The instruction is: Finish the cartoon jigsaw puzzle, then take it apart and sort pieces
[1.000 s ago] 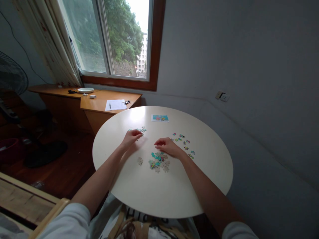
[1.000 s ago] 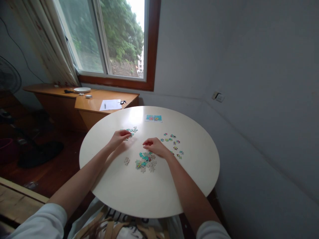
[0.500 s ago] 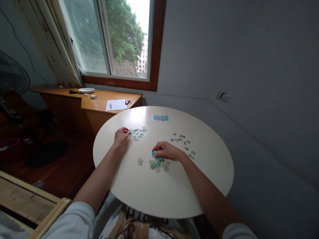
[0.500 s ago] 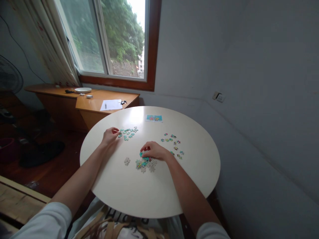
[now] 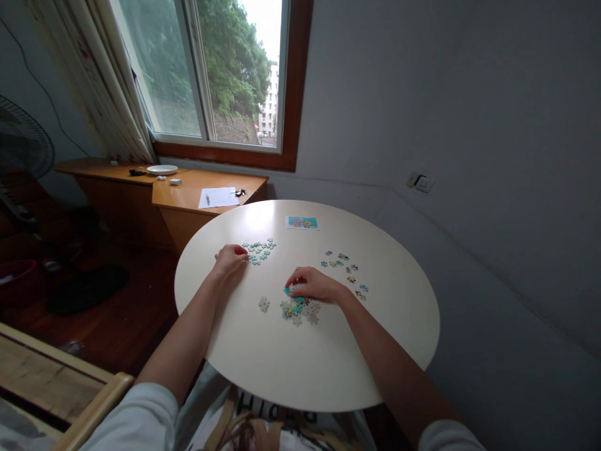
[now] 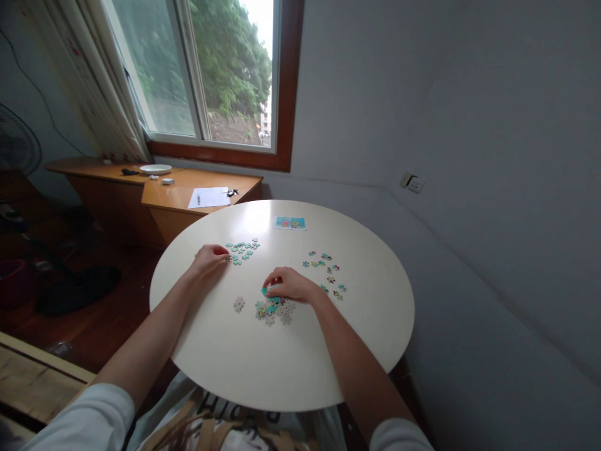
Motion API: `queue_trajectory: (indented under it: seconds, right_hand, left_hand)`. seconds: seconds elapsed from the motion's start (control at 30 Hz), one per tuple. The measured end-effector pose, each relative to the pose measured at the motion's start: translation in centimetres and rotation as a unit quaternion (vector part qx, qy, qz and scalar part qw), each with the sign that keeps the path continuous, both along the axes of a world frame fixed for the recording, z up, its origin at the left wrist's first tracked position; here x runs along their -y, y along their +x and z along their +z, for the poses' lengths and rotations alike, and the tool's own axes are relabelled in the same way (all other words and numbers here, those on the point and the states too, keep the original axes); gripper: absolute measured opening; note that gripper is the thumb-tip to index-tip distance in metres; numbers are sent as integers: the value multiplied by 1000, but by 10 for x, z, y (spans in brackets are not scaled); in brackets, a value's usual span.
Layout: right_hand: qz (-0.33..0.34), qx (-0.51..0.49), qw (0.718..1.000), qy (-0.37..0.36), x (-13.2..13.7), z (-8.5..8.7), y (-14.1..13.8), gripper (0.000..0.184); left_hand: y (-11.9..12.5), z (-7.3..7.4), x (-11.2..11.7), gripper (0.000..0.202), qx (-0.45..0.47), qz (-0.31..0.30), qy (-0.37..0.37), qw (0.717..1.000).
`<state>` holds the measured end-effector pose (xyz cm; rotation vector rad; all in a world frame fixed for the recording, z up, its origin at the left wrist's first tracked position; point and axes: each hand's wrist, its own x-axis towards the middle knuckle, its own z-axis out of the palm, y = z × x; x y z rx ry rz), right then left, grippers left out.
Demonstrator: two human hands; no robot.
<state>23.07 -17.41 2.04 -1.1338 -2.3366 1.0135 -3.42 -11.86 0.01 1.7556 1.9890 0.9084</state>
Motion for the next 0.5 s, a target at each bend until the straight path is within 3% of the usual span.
queue_trajectory:
  seconds: [0.2, 0.5]
  right_hand:
    - [-3, 5, 1000, 3, -1, -1, -1, 23]
    - [0, -12, 1000, 2, -4, -6, 0, 25]
  left_hand:
    - [6, 8, 6, 13, -25, -4, -15, 1000]
    - [6, 6, 6, 16, -43, -14, -22, 999]
